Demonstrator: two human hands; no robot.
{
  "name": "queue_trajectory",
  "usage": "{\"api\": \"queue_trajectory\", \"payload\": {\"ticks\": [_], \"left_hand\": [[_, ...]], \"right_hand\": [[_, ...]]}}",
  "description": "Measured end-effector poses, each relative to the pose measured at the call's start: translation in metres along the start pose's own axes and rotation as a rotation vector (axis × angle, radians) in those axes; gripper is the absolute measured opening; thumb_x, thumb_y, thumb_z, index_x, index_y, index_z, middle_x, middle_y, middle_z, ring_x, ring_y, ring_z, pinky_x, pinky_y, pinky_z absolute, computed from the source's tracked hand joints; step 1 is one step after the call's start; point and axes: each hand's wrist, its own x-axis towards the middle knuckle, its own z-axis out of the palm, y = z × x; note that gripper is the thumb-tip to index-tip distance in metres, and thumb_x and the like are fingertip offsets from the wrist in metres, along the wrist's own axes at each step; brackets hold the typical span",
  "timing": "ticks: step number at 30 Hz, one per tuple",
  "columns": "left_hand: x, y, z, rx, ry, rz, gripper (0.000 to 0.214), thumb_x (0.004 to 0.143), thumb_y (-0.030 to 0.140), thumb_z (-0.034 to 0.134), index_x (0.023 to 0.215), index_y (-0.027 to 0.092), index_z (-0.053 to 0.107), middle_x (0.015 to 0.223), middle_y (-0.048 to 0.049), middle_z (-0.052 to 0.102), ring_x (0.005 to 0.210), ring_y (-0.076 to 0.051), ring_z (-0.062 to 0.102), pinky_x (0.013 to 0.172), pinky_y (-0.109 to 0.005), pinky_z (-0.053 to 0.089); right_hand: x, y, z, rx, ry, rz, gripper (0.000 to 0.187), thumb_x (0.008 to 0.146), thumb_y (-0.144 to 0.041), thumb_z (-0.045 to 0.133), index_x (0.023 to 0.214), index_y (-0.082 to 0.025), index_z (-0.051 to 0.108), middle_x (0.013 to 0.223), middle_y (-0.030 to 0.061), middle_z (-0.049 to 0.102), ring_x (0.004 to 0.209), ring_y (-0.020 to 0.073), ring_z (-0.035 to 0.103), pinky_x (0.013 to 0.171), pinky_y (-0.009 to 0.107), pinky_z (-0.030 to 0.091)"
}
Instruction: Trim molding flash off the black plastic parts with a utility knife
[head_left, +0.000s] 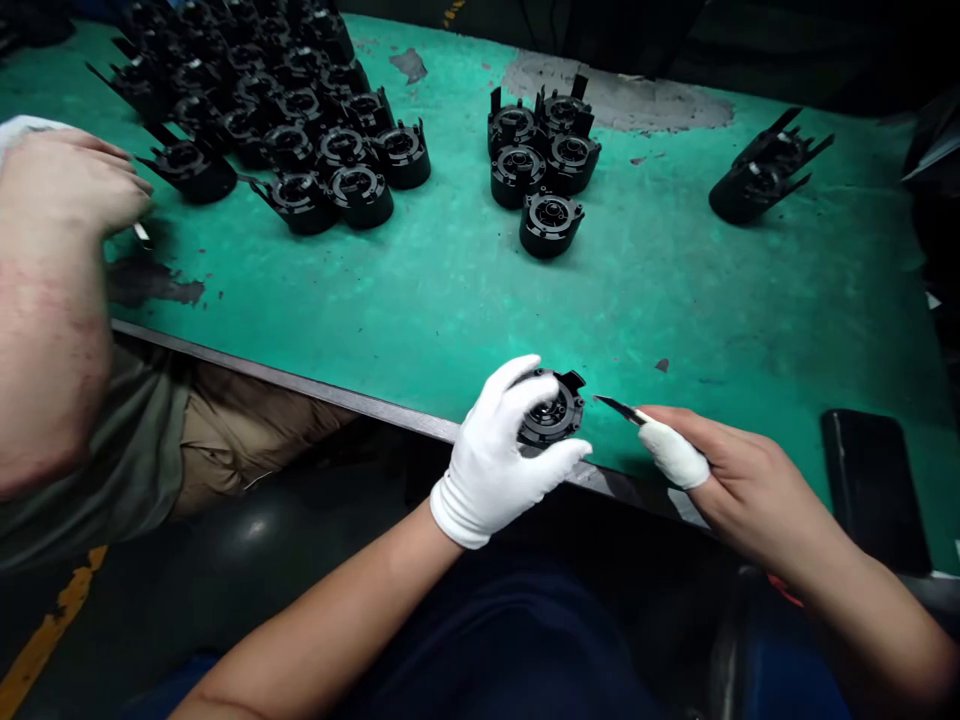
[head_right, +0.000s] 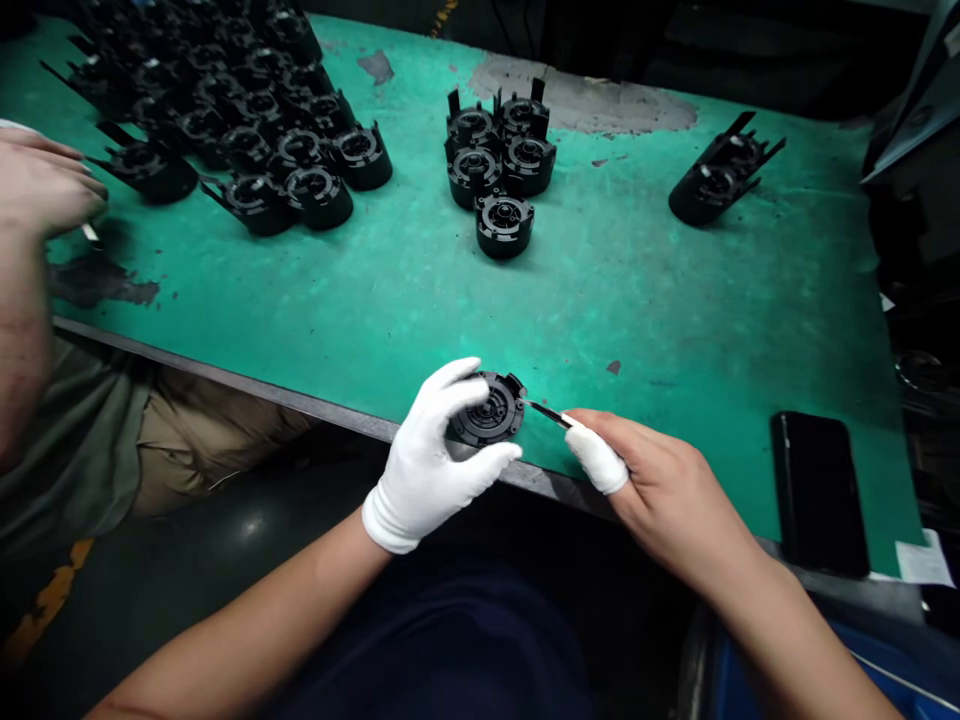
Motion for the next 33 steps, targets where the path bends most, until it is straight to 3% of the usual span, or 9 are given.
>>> {"api": "queue_trajectory", "payload": {"ticks": [2,4,10,15,19,23,27,33], "left_hand": [[0.002,-0.001,0.001,0.02,-0.013,-0.046,0.092,0.075,0.038,0.085,0.149,0.017,0.036,0.15,-0.0205,0.05,0.142,-0.033,0.049,0.117,-0.052,0.045],[0.003,-0.002,0.002,0.03,-0.062,-0.1,0.106,0.074,0.039,0.085,0.156,0.015,0.023,0.152,-0.0214,0.048,0.14,-0.033,0.051,0.116,-0.05,0.046],[0.007,-0.001,0.002,0.08,-0.081,-0.081,0.099,0.074,0.04,0.082,0.154,0.018,0.028,0.143,-0.0167,0.058,0.134,-0.032,0.057,0.116,-0.052,0.046],[0.009,-0.001,0.002,0.103,-0.076,-0.059,0.093,0.074,0.041,0.081,0.151,0.019,0.033,0.141,-0.015,0.059,0.134,-0.033,0.057,0.118,-0.054,0.044],[0.009,-0.004,0.002,0.094,-0.073,-0.049,0.09,0.074,0.043,0.08,0.149,0.019,0.036,0.141,-0.0151,0.06,0.134,-0.032,0.058,0.118,-0.054,0.044],[0.008,-0.005,0.001,0.087,-0.074,-0.045,0.087,0.075,0.046,0.08,0.147,0.019,0.04,0.142,-0.0155,0.06,0.135,-0.032,0.056,0.118,-0.053,0.044],[0.009,-0.004,0.0,0.117,-0.063,-0.051,0.081,0.076,0.049,0.08,0.142,0.017,0.046,0.142,-0.0166,0.059,0.136,-0.033,0.056,0.119,-0.053,0.044],[0.007,-0.003,0.0,0.118,-0.051,-0.023,0.079,0.077,0.049,0.08,0.14,0.016,0.048,0.141,-0.0168,0.06,0.136,-0.032,0.056,0.119,-0.051,0.044]], "right_hand": [[0.004,0.003,0.0,-0.065,-0.036,-0.026,0.035,0.104,-0.034,0.044,0.132,-0.03,0.064,0.127,0.0029,0.073,0.108,0.0248,0.072,0.084,0.034,0.057],[0.012,0.004,0.0,-0.159,-0.065,-0.064,0.038,0.103,-0.032,0.042,0.136,-0.031,0.063,0.126,0.0023,0.074,0.104,0.0252,0.073,0.077,0.035,0.057],[0.04,0.001,-0.009,-0.437,-0.092,-0.249,0.042,0.097,-0.029,0.047,0.135,-0.034,0.065,0.109,-0.0005,0.078,0.075,0.0231,0.074,0.05,0.031,0.044],[0.048,-0.003,-0.017,-0.573,-0.106,-0.294,0.051,0.089,-0.02,0.049,0.135,-0.034,0.065,0.092,-0.0002,0.078,0.065,0.0232,0.071,0.043,0.031,0.035],[0.043,-0.004,-0.02,-0.476,-0.163,-0.265,0.046,0.092,-0.022,0.047,0.133,-0.033,0.066,0.106,0.0005,0.079,0.073,0.0251,0.074,0.048,0.033,0.046],[0.034,-0.007,-0.018,-0.277,-0.276,-0.211,0.047,0.093,-0.019,0.046,0.135,-0.03,0.063,0.123,0.0013,0.076,0.094,0.0269,0.076,0.066,0.035,0.058],[0.024,-0.013,-0.012,-0.181,-0.351,-0.159,0.049,0.09,-0.014,0.046,0.134,-0.029,0.063,0.12,0.0011,0.077,0.092,0.0243,0.077,0.071,0.034,0.061],[0.012,-0.019,-0.002,-0.176,-0.183,-0.124,0.043,0.094,-0.018,0.046,0.131,-0.027,0.065,0.123,0.0035,0.075,0.098,0.0259,0.076,0.076,0.036,0.062]]}}
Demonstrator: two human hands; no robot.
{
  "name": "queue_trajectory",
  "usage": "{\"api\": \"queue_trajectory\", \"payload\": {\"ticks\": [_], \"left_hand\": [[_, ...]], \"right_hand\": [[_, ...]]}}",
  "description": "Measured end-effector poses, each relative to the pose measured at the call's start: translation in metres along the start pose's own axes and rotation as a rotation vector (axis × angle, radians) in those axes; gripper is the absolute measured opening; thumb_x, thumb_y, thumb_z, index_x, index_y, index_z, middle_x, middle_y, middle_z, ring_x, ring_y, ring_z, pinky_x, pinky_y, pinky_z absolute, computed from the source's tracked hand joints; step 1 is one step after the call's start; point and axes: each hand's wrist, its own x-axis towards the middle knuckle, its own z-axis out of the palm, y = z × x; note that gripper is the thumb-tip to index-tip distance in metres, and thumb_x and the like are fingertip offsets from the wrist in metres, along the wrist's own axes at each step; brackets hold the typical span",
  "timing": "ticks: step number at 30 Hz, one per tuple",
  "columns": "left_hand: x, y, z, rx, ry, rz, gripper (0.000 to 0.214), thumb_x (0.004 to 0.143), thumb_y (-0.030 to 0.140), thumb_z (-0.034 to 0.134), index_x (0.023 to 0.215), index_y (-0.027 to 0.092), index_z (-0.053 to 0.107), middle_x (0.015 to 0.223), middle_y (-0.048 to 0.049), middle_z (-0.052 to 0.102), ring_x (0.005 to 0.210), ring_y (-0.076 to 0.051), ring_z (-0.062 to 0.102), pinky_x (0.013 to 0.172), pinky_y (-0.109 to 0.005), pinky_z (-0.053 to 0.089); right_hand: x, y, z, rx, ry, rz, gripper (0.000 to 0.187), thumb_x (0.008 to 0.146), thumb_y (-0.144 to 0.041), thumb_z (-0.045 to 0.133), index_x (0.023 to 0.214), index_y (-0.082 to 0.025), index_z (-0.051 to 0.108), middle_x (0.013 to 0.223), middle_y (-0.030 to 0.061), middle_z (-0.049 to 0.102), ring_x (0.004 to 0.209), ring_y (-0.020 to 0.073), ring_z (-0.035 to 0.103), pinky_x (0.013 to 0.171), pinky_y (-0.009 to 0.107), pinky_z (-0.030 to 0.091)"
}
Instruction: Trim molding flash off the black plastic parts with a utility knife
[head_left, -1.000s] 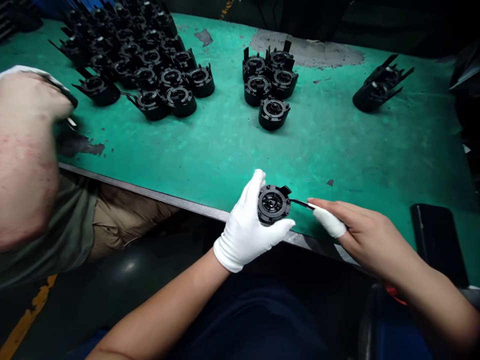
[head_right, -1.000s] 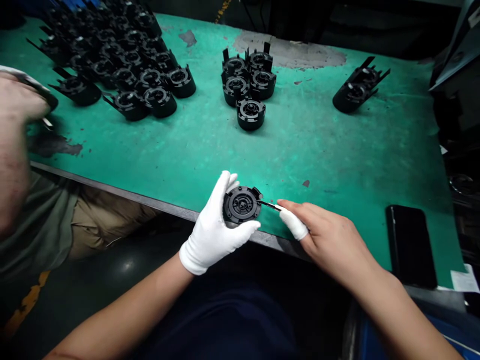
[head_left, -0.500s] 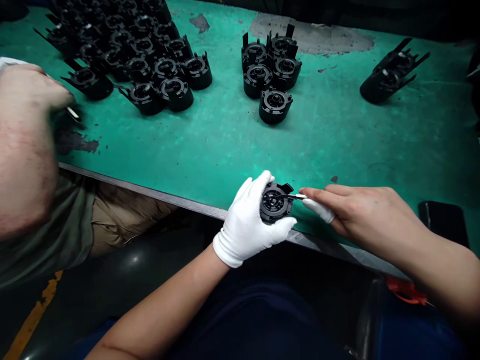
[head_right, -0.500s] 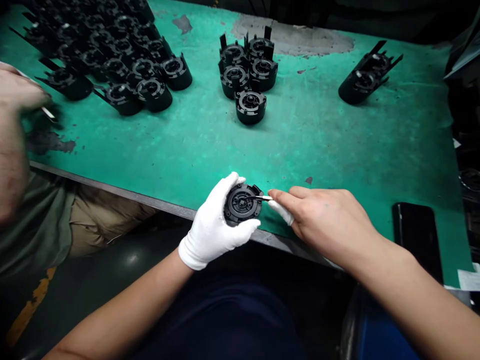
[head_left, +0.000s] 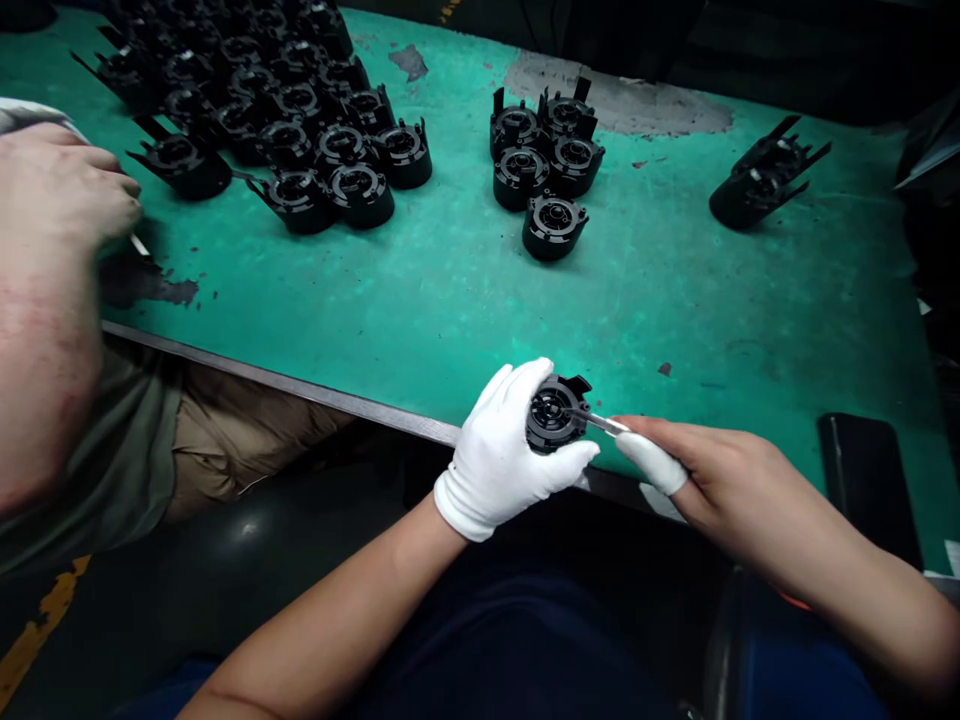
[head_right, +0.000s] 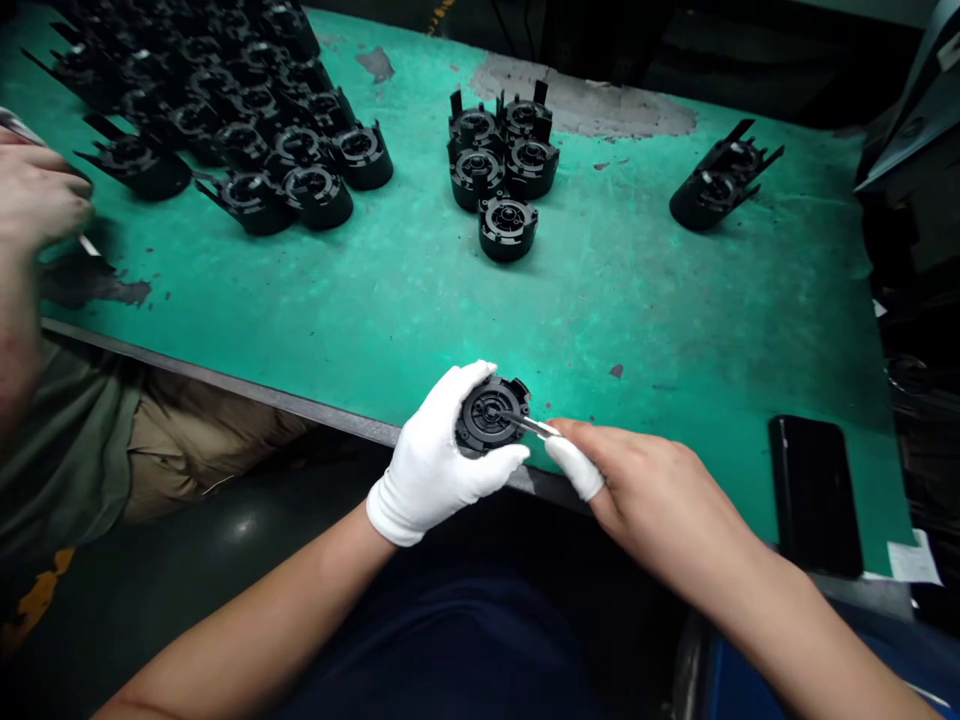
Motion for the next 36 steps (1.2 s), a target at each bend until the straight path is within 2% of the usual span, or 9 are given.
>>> {"api": "queue_trajectory", "payload": {"ticks": [4,8,12,16,20,23,28,32,36], "left_hand": [[-0.001,0.0,-0.001,-0.021,-0.005,-0.01,0.077,0.078,0.05,0.08,0.14,0.017,0.048,0.14,-0.0158,0.06,0.134,-0.031,0.057,0.118,-0.05,0.046],[0.0,-0.001,-0.002,-0.052,-0.019,-0.02,0.078,0.077,0.053,0.081,0.139,0.018,0.048,0.139,-0.0155,0.06,0.131,-0.031,0.059,0.115,-0.048,0.048],[-0.012,0.008,0.003,-0.079,0.063,-0.074,0.073,0.078,0.058,0.079,0.131,0.019,0.05,0.151,-0.0212,0.049,0.14,-0.034,0.052,0.116,-0.053,0.046],[-0.048,0.035,0.004,-0.004,-0.005,-0.152,0.082,0.089,0.043,0.07,0.153,0.015,0.027,0.165,-0.0264,0.024,0.153,-0.038,0.029,0.12,-0.06,0.039],[-0.064,0.048,-0.005,0.022,-0.107,-0.169,0.094,0.087,0.038,0.071,0.159,0.019,0.014,0.168,-0.0228,0.016,0.155,-0.038,0.023,0.121,-0.061,0.036],[-0.04,0.035,-0.01,-0.006,-0.056,-0.167,0.102,0.083,0.047,0.076,0.159,0.019,0.014,0.167,-0.0224,0.02,0.155,-0.036,0.026,0.123,-0.058,0.034],[0.008,0.003,-0.005,-0.013,-0.146,-0.078,0.103,0.073,0.056,0.083,0.153,0.018,0.031,0.157,-0.0207,0.043,0.148,-0.036,0.04,0.123,-0.058,0.033],[0.014,-0.002,-0.003,-0.037,-0.135,-0.074,0.09,0.071,0.056,0.085,0.143,0.02,0.044,0.146,-0.016,0.056,0.139,-0.034,0.052,0.121,-0.056,0.038],[0.011,0.0,-0.003,-0.071,-0.14,-0.108,0.086,0.073,0.06,0.082,0.14,0.02,0.045,0.141,-0.0138,0.058,0.132,-0.031,0.058,0.116,-0.05,0.044]], "right_hand": [[-0.005,-0.006,0.011,-0.015,-0.024,0.077,0.047,0.091,-0.014,0.047,0.133,-0.025,0.064,0.124,0.0056,0.075,0.096,0.0275,0.077,0.076,0.039,0.063],[-0.006,-0.01,0.013,0.169,-0.08,0.093,0.042,0.095,-0.016,0.047,0.131,-0.028,0.066,0.123,0.0034,0.075,0.103,0.026,0.075,0.084,0.037,0.062],[0.005,-0.024,0.024,0.478,0.111,0.2,0.037,0.102,-0.03,0.047,0.136,-0.029,0.064,0.126,0.0058,0.074,0.111,0.0261,0.072,0.089,0.036,0.06],[0.031,-0.037,0.038,0.684,0.328,0.287,0.043,0.105,-0.037,0.044,0.144,-0.025,0.057,0.127,0.0079,0.073,0.117,0.027,0.068,0.096,0.042,0.057],[0.037,-0.019,0.022,0.546,0.293,0.202,0.039,0.102,-0.035,0.049,0.138,-0.027,0.064,0.129,0.0047,0.073,0.118,0.0263,0.068,0.099,0.04,0.056],[0.021,0.001,0.005,0.273,0.204,0.13,0.04,0.099,-0.029,0.051,0.136,-0.029,0.066,0.133,0.0024,0.07,0.117,0.0262,0.069,0.097,0.038,0.057],[0.004,0.013,0.0,-0.038,0.075,0.081,0.047,0.096,-0.023,0.05,0.141,-0.03,0.062,0.128,0.0035,0.073,0.106,0.0284,0.074,0.082,0.04,0.062],[0.001,0.008,0.005,-0.079,0.019,0.083,0.052,0.093,-0.02,0.049,0.143,-0.03,0.06,0.128,0.0032,0.073,0.102,0.0299,0.075,0.076,0.042,0.063],[-0.007,0.001,0.008,0.008,-0.012,0.072,0.056,0.089,-0.012,0.045,0.141,-0.024,0.061,0.128,0.0049,0.073,0.1,0.0268,0.076,0.08,0.039,0.063]]}}
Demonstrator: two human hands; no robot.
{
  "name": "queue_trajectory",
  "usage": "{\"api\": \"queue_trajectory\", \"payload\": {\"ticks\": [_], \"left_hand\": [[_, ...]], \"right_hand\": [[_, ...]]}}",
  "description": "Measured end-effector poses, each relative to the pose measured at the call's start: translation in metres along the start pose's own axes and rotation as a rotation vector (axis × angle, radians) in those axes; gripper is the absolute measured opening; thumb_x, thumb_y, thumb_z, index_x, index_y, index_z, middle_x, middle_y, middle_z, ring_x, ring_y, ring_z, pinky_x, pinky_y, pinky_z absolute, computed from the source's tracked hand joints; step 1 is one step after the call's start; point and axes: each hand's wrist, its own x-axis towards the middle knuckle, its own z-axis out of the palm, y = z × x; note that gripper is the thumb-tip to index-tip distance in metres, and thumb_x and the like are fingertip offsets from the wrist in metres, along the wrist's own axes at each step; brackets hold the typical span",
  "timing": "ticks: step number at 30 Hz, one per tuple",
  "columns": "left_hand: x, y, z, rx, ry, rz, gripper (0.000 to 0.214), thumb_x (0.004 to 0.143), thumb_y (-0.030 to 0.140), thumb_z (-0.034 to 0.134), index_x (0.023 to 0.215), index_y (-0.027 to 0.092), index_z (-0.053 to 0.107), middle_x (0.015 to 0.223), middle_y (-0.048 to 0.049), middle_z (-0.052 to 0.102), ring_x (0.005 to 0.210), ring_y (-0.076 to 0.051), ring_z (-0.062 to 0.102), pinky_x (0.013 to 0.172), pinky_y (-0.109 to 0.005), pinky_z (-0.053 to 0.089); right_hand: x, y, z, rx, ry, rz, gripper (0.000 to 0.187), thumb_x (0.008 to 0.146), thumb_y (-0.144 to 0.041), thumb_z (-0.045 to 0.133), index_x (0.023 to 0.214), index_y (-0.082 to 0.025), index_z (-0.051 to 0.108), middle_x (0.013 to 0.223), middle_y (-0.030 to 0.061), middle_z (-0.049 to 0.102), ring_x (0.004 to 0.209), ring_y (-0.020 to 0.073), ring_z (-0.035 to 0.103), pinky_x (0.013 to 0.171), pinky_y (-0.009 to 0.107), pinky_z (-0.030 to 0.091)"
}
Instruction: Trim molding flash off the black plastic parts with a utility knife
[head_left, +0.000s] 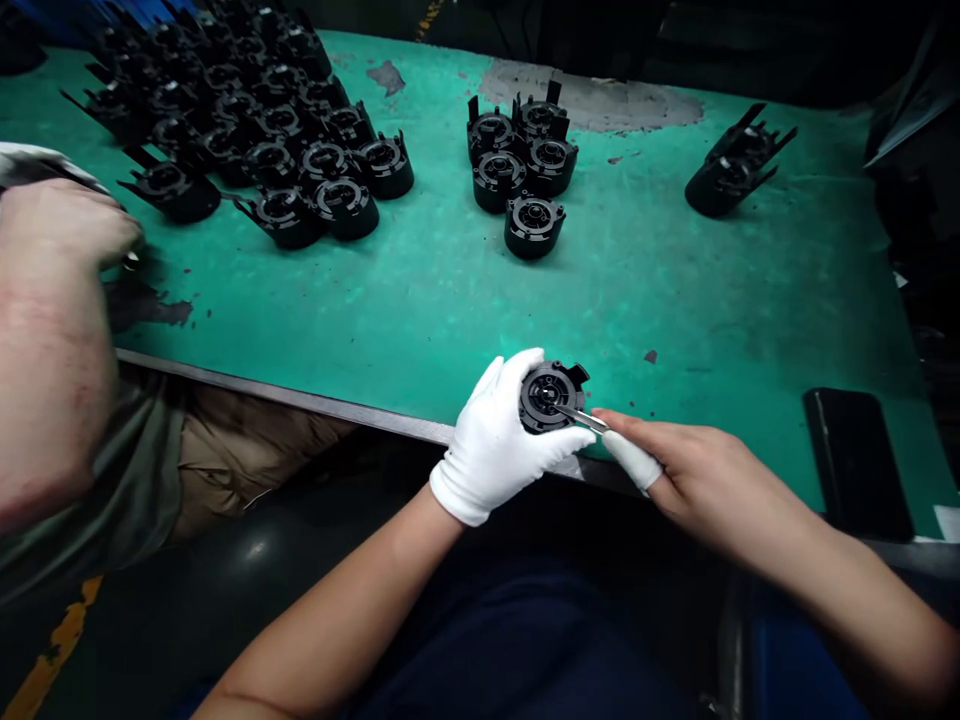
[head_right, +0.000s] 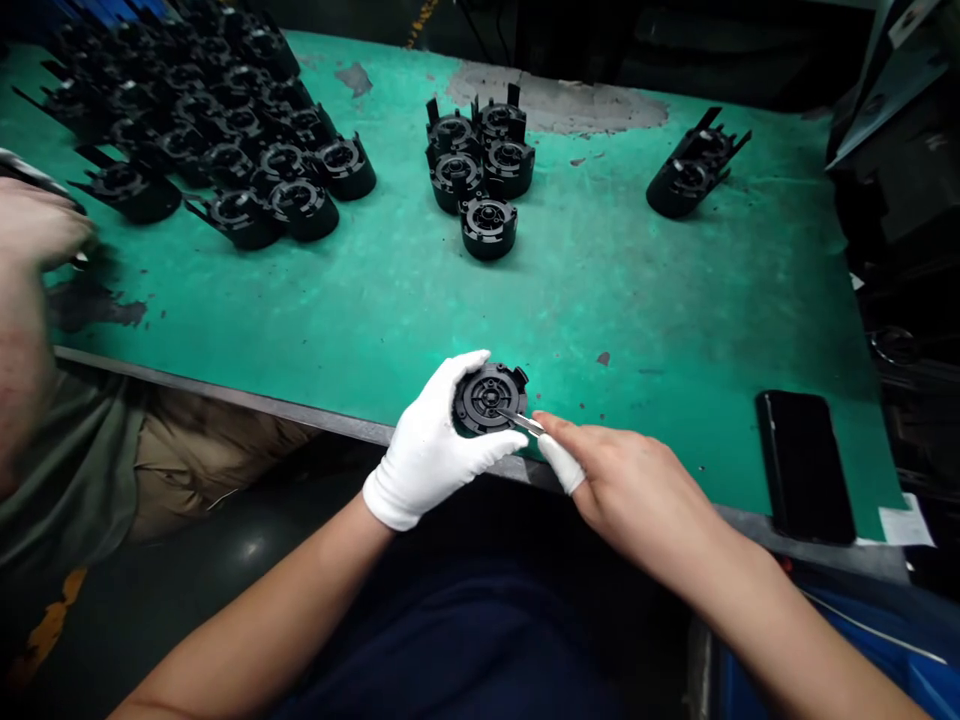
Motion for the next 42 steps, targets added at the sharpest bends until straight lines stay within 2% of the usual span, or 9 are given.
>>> {"api": "queue_trajectory", "payload": {"ticks": [8,13,16,19,22,25,33,37,42], "left_hand": [[0.0,0.002,0.003,-0.031,0.05,0.005,0.081,0.072,0.06,0.083,0.135,0.021,0.048,0.138,-0.0136,0.06,0.129,-0.031,0.059,0.112,-0.047,0.048],[-0.001,0.002,0.008,-0.025,0.112,-0.028,0.088,0.066,0.062,0.086,0.134,0.02,0.048,0.135,-0.0147,0.062,0.124,-0.031,0.063,0.108,-0.047,0.051],[-0.015,0.008,0.014,-0.024,0.197,-0.049,0.075,0.074,0.057,0.083,0.128,0.019,0.049,0.147,-0.019,0.053,0.134,-0.033,0.057,0.111,-0.051,0.049],[-0.046,0.022,0.018,0.034,0.168,-0.078,0.076,0.085,0.047,0.074,0.144,0.017,0.037,0.161,-0.0236,0.034,0.147,-0.036,0.041,0.117,-0.056,0.043],[-0.073,0.036,0.015,0.11,0.056,-0.117,0.095,0.087,0.042,0.072,0.158,0.017,0.014,0.167,-0.0241,0.016,0.154,-0.039,0.026,0.121,-0.061,0.036],[-0.069,0.036,0.005,0.08,0.046,-0.109,0.103,0.085,0.045,0.074,0.16,0.018,0.009,0.169,-0.0218,0.015,0.156,-0.037,0.022,0.124,-0.06,0.032],[0.002,0.001,-0.018,-0.025,-0.223,-0.014,0.103,0.071,0.053,0.087,0.153,0.019,0.034,0.157,-0.0169,0.045,0.146,-0.033,0.044,0.124,-0.05,0.037],[0.004,0.0,-0.018,-0.064,-0.21,-0.054,0.103,0.059,0.058,0.092,0.144,0.024,0.045,0.15,-0.0118,0.054,0.139,-0.033,0.053,0.121,-0.048,0.042],[-0.004,0.002,-0.01,-0.065,-0.127,-0.033,0.098,0.06,0.058,0.091,0.141,0.024,0.047,0.146,-0.0115,0.057,0.135,-0.033,0.057,0.118,-0.048,0.046]], "right_hand": [[-0.003,-0.009,0.008,0.022,0.092,0.093,0.053,0.091,-0.013,0.046,0.141,-0.023,0.061,0.129,0.0062,0.072,0.104,0.0294,0.075,0.082,0.041,0.063],[0.006,-0.014,-0.002,0.452,-0.068,0.091,0.039,0.101,-0.029,0.047,0.135,-0.032,0.066,0.132,0.0017,0.071,0.116,0.0257,0.07,0.093,0.036,0.059],[0.015,-0.023,0.009,0.66,0.059,0.175,0.038,0.102,-0.036,0.048,0.136,-0.028,0.064,0.135,0.0048,0.069,0.122,0.0258,0.066,0.099,0.038,0.056],[0.03,-0.031,0.025,0.729,0.227,0.285,0.043,0.103,-0.041,0.047,0.14,-0.025,0.059,0.13,0.0081,0.071,0.114,0.0266,0.07,0.092,0.04,0.059],[0.037,-0.026,0.022,0.661,0.267,0.285,0.042,0.103,-0.043,0.046,0.138,-0.027,0.061,0.128,0.0061,0.072,0.113,0.0268,0.07,0.092,0.041,0.058],[0.024,-0.01,0.004,0.45,0.232,0.195,0.039,0.101,-0.037,0.049,0.136,-0.03,0.064,0.13,0.0025,0.072,0.116,0.0267,0.069,0.096,0.039,0.057],[-0.015,-0.005,0.005,-0.089,0.086,0.105,0.047,0.098,-0.024,0.044,0.143,-0.03,0.059,0.127,0.0047,0.073,0.103,0.0332,0.074,0.077,0.046,0.062],[-0.014,-0.012,0.008,-0.053,0.057,0.085,0.051,0.095,-0.018,0.045,0.143,-0.028,0.058,0.126,0.0047,0.074,0.1,0.031,0.075,0.074,0.042,0.062],[-0.021,-0.016,0.009,0.054,0.052,0.054,0.053,0.091,-0.011,0.045,0.141,-0.024,0.06,0.126,0.0033,0.074,0.099,0.026,0.076,0.076,0.036,0.063]]}}
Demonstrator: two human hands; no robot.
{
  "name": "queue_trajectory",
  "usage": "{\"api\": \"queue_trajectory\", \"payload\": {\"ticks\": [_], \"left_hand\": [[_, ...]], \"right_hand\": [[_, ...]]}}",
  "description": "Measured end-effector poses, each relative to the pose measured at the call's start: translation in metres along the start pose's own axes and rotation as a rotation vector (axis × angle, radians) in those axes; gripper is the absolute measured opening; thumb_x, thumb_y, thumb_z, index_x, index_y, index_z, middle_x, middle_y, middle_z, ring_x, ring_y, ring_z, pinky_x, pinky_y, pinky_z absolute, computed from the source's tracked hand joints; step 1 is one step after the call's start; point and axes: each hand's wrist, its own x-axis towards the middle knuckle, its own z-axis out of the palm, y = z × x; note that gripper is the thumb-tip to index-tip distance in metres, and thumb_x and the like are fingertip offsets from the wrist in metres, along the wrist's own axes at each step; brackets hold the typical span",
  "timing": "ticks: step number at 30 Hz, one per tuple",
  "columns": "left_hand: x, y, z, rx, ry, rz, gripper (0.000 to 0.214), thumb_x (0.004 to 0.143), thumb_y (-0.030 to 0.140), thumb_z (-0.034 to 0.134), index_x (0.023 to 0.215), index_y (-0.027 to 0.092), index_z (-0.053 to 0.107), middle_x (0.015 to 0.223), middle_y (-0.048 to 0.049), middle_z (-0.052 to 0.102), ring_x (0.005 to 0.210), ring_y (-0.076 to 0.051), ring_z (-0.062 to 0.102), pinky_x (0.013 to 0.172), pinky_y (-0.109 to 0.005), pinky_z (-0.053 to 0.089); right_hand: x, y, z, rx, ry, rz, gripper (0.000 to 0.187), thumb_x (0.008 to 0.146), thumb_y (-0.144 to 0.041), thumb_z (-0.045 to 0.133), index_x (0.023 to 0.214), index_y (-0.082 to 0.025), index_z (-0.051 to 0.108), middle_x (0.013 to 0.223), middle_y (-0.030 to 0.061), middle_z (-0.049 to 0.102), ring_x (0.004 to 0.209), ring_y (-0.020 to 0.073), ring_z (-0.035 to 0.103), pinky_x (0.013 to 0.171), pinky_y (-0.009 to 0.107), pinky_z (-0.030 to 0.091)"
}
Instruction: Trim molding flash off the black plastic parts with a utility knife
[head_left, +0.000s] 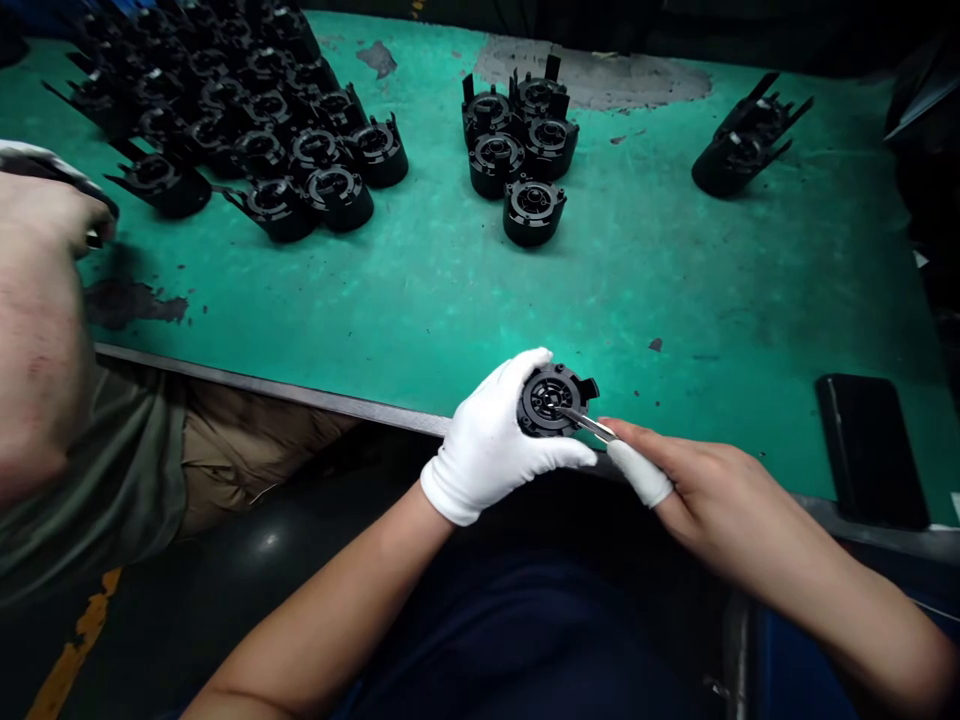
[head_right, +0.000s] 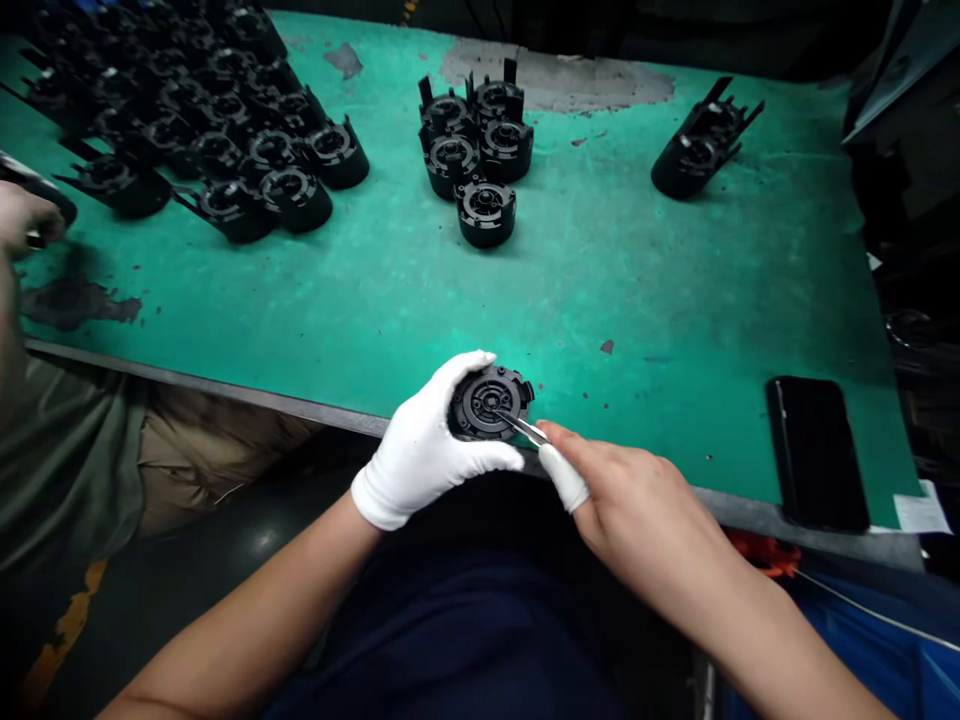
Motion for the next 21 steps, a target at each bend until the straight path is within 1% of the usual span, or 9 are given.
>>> {"api": "queue_trajectory", "payload": {"ticks": [2,5,7,10,12,15,17,21], "left_hand": [[-0.003,0.0,0.006,0.007,0.067,0.012,0.098,0.06,0.061,0.09,0.141,0.022,0.047,0.142,-0.0126,0.06,0.132,-0.032,0.059,0.116,-0.047,0.048],[-0.007,0.001,0.015,0.014,0.161,0.03,0.098,0.062,0.063,0.088,0.14,0.02,0.047,0.138,-0.0124,0.062,0.128,-0.031,0.062,0.114,-0.045,0.05],[-0.009,0.002,0.019,0.016,0.19,0.031,0.097,0.063,0.063,0.087,0.14,0.02,0.048,0.138,-0.0121,0.063,0.127,-0.03,0.063,0.113,-0.044,0.051],[-0.011,0.002,0.022,0.017,0.217,0.03,0.095,0.063,0.062,0.088,0.139,0.02,0.049,0.139,-0.013,0.062,0.129,-0.031,0.062,0.114,-0.045,0.05],[-0.012,0.002,0.024,0.02,0.24,0.033,0.096,0.062,0.062,0.088,0.139,0.019,0.049,0.139,-0.0142,0.061,0.129,-0.032,0.062,0.114,-0.047,0.05],[-0.013,0.001,0.026,0.043,0.264,0.044,0.101,0.062,0.065,0.086,0.141,0.018,0.046,0.142,-0.0174,0.059,0.131,-0.033,0.06,0.113,-0.049,0.05],[-0.014,0.0,0.026,0.058,0.259,0.057,0.103,0.063,0.067,0.086,0.143,0.017,0.044,0.143,-0.019,0.057,0.132,-0.034,0.059,0.112,-0.05,0.051],[-0.013,0.001,0.026,0.072,0.256,0.046,0.099,0.065,0.064,0.086,0.142,0.017,0.044,0.142,-0.0184,0.058,0.13,-0.033,0.061,0.112,-0.048,0.052]], "right_hand": [[-0.003,-0.002,0.004,0.005,0.024,-0.004,0.051,0.093,-0.012,0.046,0.141,-0.022,0.06,0.128,0.0038,0.073,0.102,0.0263,0.075,0.08,0.037,0.063],[-0.006,-0.009,0.014,-0.03,0.079,0.039,0.05,0.094,-0.014,0.046,0.142,-0.02,0.059,0.13,0.0065,0.072,0.102,0.029,0.075,0.078,0.04,0.064],[-0.008,-0.015,0.021,-0.011,0.093,0.066,0.051,0.094,-0.013,0.045,0.142,-0.018,0.058,0.129,0.0083,0.072,0.103,0.0292,0.075,0.08,0.041,0.064],[-0.009,-0.022,0.026,0.089,0.063,0.083,0.05,0.095,-0.013,0.043,0.142,-0.017,0.059,0.129,0.0086,0.072,0.105,0.0271,0.074,0.087,0.04,0.062],[-0.008,-0.022,0.024,0.169,0.059,0.103,0.047,0.098,-0.016,0.044,0.142,-0.021,0.059,0.131,0.0062,0.071,0.111,0.025,0.072,0.093,0.038,0.06],[-0.005,-0.013,0.015,0.273,0.127,0.159,0.039,0.102,-0.027,0.048,0.138,-0.028,0.062,0.136,0.0015,0.069,0.121,0.0215,0.067,0.099,0.034,0.056],[0.0,-0.006,0.01,0.27,0.169,0.186,0.036,0.103,-0.033,0.049,0.135,-0.031,0.065,0.132,0.0012,0.07,0.118,0.021,0.068,0.095,0.032,0.056],[0.007,-0.001,0.011,0.129,0.18,0.146,0.035,0.104,-0.035,0.048,0.131,-0.028,0.069,0.106,0.003,0.076,0.094,0.0204,0.071,0.078,0.032,0.053]]}}
